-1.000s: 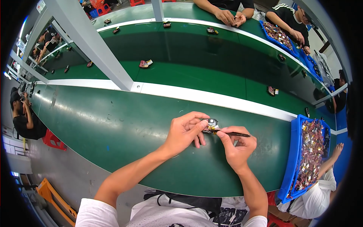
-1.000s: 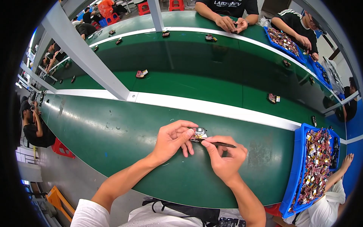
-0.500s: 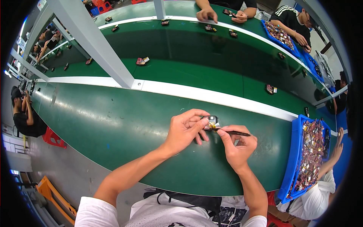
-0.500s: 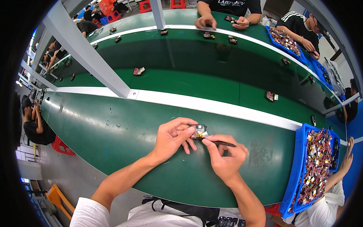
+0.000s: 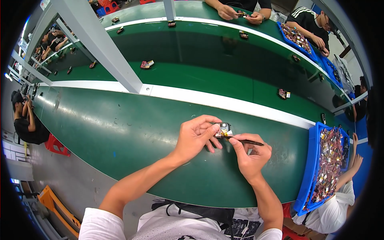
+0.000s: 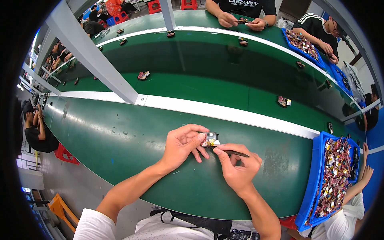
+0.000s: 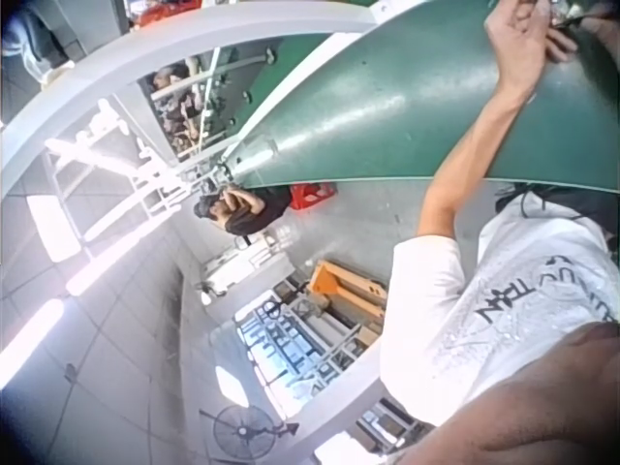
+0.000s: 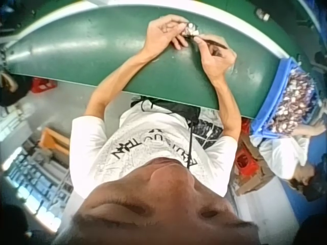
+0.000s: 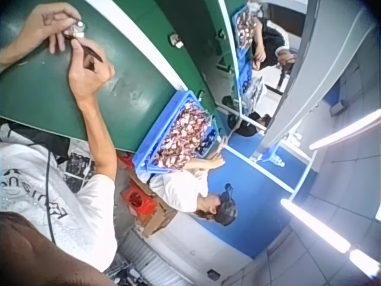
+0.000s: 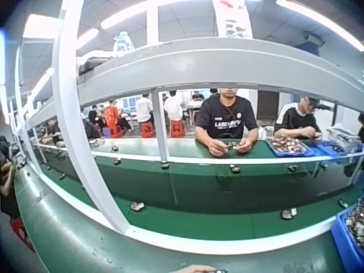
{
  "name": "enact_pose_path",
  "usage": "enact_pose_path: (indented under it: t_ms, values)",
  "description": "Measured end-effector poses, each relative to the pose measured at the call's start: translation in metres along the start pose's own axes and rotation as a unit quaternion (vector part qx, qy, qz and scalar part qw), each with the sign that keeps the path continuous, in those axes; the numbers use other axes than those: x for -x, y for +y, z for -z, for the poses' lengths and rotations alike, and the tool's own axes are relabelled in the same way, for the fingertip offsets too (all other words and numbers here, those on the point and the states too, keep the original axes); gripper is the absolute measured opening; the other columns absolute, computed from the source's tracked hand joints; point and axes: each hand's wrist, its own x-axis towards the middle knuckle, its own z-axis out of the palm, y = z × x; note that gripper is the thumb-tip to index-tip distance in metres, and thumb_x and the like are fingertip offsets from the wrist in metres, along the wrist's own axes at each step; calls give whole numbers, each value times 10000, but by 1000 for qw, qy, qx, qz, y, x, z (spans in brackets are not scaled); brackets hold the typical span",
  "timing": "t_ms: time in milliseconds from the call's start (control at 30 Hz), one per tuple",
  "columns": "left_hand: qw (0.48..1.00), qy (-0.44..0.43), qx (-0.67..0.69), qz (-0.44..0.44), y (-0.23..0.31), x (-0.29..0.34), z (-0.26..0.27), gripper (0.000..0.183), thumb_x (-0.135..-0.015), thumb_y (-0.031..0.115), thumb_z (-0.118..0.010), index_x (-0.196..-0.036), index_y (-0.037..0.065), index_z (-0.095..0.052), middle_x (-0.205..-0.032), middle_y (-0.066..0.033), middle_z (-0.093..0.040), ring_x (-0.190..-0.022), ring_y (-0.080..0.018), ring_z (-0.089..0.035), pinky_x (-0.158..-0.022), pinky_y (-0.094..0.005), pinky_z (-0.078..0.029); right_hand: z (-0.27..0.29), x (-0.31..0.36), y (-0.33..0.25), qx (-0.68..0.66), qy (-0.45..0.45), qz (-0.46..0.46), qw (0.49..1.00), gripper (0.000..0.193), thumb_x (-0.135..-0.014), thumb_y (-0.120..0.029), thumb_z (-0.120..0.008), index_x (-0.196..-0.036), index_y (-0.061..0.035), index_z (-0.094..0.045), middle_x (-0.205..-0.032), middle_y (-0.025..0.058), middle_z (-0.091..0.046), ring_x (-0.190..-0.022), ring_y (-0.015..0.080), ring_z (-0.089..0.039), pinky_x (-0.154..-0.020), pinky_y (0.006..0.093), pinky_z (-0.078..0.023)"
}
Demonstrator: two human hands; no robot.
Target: Manually assemble small electronic or plastic components on a factory production line.
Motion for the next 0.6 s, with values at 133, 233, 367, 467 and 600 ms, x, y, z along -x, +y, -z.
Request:
enact_pose_path:
  t_ms: [133, 233, 367, 467, 600]
  values:
    - [1000, -5, 6, 2, 0, 0, 1, 247, -1028, 84, -569, -1208, -84, -584, -965, -182, -716, -681, -252, -739, -490, -291, -590, 5, 1, -4, 16, -32, -29, 999, 96, -803, 23, -815, -858, 23, -736, -795, 54, -729, -506, 29, -506, -476, 186, -350]
    - [1000, -6, 11, 2, 0, 0, 2, 246, -1027, 86, -570, -1205, -82, -587, -962, -181, -716, -677, -250, -737, -491, -292, -590, 4, 1, -4, 15, -31, -23, 999, 95, -803, 22, -815, -857, 20, -737, -795, 52, -729, -505, 30, -506, -476, 188, -350]
    - [1000, -5, 6, 5, 0, 0, 1, 242, -1026, 86, -573, -1202, -79, -593, -955, -178, -716, -670, -243, -734, -491, -290, -589, 2, 1, -2, 10, -23, -14, 1000, 99, -800, 14, -819, -862, 1, -743, -678, 12, -658, -467, 20, -449, -453, 196, -307]
    - [1000, 4, 14, 8, 0, 1, 1, 224, -1020, 82, -585, -1179, -74, -603, -911, -149, -714, -665, -202, -724, -494, -260, -551, -1, -1, -2, -2, -12, -9, 1000, 103, -795, 5, -825, -865, -19, -752, -565, -29, -597, -425, 10, -388, -429, 206, -263]
    - [1000, 1, 11, 12, 0, 1, 2, 219, -1018, 76, -584, -1175, -76, -604, -898, -144, -711, -663, -200, -722, -497, -260, -553, 0, -1, -3, -6, -17, -15, 1000, 92, -799, 2, -823, -853, -10, -749, -583, -25, -623, -422, 7, -385, -429, 208, -263]
